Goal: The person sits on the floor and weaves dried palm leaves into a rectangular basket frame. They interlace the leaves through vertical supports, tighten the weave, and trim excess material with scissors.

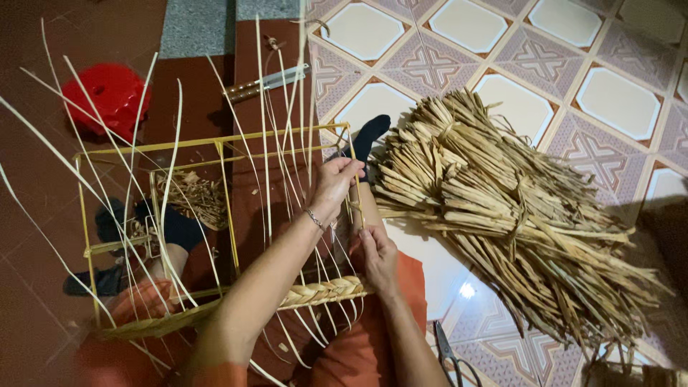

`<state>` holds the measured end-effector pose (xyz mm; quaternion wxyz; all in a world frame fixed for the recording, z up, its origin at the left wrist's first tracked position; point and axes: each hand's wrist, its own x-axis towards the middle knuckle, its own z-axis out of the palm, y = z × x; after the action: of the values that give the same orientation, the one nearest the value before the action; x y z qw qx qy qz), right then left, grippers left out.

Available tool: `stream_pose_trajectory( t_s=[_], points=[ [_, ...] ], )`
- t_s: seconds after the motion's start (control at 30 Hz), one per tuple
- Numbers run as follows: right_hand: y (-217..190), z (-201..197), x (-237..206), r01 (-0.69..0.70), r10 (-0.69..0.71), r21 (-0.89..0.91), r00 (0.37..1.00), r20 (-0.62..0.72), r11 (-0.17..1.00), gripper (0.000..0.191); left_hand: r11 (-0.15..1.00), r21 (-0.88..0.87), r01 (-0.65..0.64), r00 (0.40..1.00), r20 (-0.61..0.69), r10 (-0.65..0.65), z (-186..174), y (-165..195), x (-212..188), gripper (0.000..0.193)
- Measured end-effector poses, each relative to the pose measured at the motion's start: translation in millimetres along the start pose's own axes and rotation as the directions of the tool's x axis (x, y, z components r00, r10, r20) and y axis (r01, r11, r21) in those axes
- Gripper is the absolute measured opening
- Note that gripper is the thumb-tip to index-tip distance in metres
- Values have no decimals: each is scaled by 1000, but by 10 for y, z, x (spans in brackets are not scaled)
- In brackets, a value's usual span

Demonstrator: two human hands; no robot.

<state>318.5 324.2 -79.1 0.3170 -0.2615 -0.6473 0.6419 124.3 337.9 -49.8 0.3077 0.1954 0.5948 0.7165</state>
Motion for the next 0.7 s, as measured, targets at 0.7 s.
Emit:
stream_pose_trajectory(
  t_s=[0.7],
  points=[
    [-61,-3,-67,104,-128,-259,989,-78,960,22,994,-105,36,999,43,-32,183,252,135,26]
  ],
)
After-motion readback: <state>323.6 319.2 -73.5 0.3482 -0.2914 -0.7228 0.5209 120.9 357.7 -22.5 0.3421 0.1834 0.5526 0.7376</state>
